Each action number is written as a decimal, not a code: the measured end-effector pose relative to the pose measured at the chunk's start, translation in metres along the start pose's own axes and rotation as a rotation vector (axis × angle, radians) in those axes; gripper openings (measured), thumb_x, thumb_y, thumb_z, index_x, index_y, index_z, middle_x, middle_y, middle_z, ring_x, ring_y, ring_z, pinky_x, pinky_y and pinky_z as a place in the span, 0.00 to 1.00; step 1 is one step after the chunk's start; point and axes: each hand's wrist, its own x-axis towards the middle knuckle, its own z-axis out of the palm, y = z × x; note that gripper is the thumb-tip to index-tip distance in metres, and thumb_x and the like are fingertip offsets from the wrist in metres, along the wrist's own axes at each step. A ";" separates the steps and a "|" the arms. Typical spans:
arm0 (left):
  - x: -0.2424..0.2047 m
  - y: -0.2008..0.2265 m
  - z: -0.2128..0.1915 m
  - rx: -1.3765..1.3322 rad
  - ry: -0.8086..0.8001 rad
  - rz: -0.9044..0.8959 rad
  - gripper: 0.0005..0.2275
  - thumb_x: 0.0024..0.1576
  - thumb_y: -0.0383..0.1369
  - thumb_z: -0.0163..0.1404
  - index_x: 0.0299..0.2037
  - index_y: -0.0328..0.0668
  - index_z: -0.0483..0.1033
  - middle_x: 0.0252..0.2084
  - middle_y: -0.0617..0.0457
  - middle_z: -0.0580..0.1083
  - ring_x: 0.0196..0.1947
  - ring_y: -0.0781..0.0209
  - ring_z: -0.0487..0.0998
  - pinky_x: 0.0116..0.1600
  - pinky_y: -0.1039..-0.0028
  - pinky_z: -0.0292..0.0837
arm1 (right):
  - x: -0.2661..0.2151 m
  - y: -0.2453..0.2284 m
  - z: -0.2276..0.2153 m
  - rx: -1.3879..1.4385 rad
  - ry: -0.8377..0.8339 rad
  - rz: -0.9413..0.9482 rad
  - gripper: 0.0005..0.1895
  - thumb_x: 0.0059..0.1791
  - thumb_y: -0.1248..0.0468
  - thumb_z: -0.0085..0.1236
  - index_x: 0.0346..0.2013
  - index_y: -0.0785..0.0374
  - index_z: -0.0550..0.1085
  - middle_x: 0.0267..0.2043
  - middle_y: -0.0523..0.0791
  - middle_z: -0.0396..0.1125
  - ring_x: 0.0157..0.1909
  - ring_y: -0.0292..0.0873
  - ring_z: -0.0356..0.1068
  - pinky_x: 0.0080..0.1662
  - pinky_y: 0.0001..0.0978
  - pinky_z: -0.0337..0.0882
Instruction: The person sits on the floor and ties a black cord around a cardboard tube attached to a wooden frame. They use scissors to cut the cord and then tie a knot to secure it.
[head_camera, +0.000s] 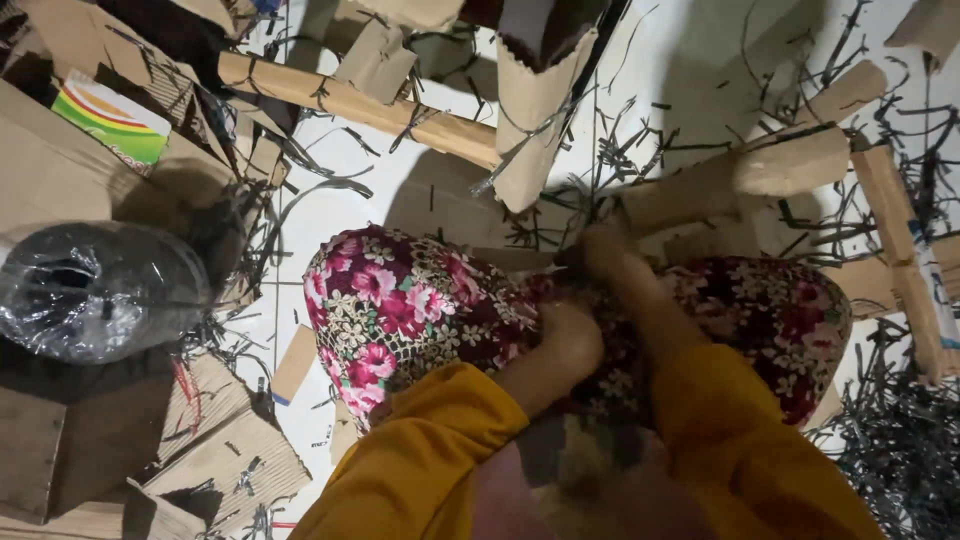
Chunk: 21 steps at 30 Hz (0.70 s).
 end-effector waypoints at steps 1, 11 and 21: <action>-0.013 -0.001 -0.012 0.115 -0.073 0.007 0.22 0.65 0.41 0.39 0.68 0.43 0.69 0.66 0.47 0.70 0.67 0.43 0.68 0.67 0.51 0.58 | -0.057 -0.033 -0.034 -0.288 0.050 -0.199 0.14 0.53 0.60 0.48 0.42 0.48 0.84 0.44 0.45 0.78 0.53 0.46 0.78 0.51 0.44 0.78; 0.049 -0.001 0.047 -0.038 0.048 0.084 0.14 0.61 0.36 0.46 0.49 0.39 0.82 0.47 0.44 0.79 0.51 0.42 0.78 0.56 0.52 0.69 | -0.036 0.001 -0.025 -0.357 0.544 -0.463 0.13 0.48 0.56 0.55 0.30 0.62 0.80 0.30 0.52 0.74 0.37 0.53 0.77 0.41 0.47 0.71; -0.139 -0.100 -0.045 -0.808 0.681 0.604 0.13 0.66 0.40 0.41 0.46 0.37 0.72 0.38 0.45 0.72 0.34 0.51 0.72 0.37 0.68 0.70 | -0.047 0.150 -0.108 0.063 -0.204 0.960 0.48 0.46 0.28 0.43 0.64 0.61 0.73 0.66 0.59 0.65 0.65 0.65 0.65 0.61 0.64 0.59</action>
